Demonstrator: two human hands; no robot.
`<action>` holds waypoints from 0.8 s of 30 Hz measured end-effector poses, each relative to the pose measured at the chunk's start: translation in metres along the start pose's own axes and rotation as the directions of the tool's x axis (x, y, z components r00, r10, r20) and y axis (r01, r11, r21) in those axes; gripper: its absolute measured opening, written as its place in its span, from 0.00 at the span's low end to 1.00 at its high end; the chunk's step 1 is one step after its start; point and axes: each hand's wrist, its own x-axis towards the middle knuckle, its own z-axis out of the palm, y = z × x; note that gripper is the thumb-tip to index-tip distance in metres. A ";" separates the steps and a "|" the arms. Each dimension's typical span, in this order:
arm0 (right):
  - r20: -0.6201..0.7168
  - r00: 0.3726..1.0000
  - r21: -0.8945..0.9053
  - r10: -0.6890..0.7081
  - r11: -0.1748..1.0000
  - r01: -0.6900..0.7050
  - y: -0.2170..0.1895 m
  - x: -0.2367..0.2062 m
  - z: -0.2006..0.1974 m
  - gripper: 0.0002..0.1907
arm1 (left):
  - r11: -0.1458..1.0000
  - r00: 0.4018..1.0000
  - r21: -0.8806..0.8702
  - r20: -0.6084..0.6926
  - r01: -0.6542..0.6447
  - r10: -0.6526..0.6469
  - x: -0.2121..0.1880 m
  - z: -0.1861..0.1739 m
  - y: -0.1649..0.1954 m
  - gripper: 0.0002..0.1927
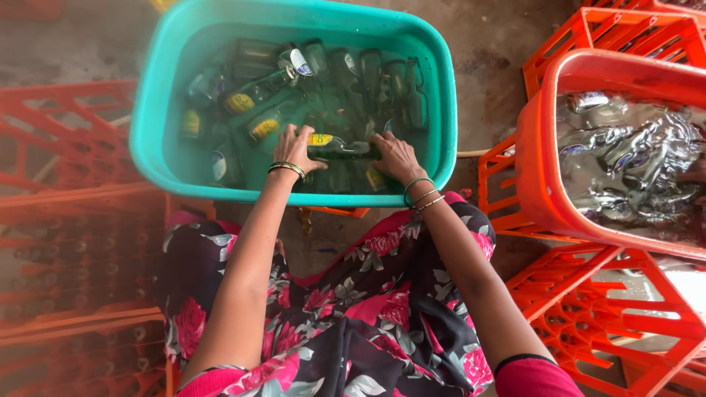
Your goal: The person washes glass bottles by hand in a teal tub filled with water. They pick up bottles, rinse them, and place them into an orange tub. The person also places some bottles into an orange crate on the floor.
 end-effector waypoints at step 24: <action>0.118 0.991 0.160 -0.057 0.986 0.038 -0.002 -0.008 -0.001 0.44 | 0.970 0.987 -0.184 0.039 0.157 -0.153 0.002 0.006 -0.021 0.45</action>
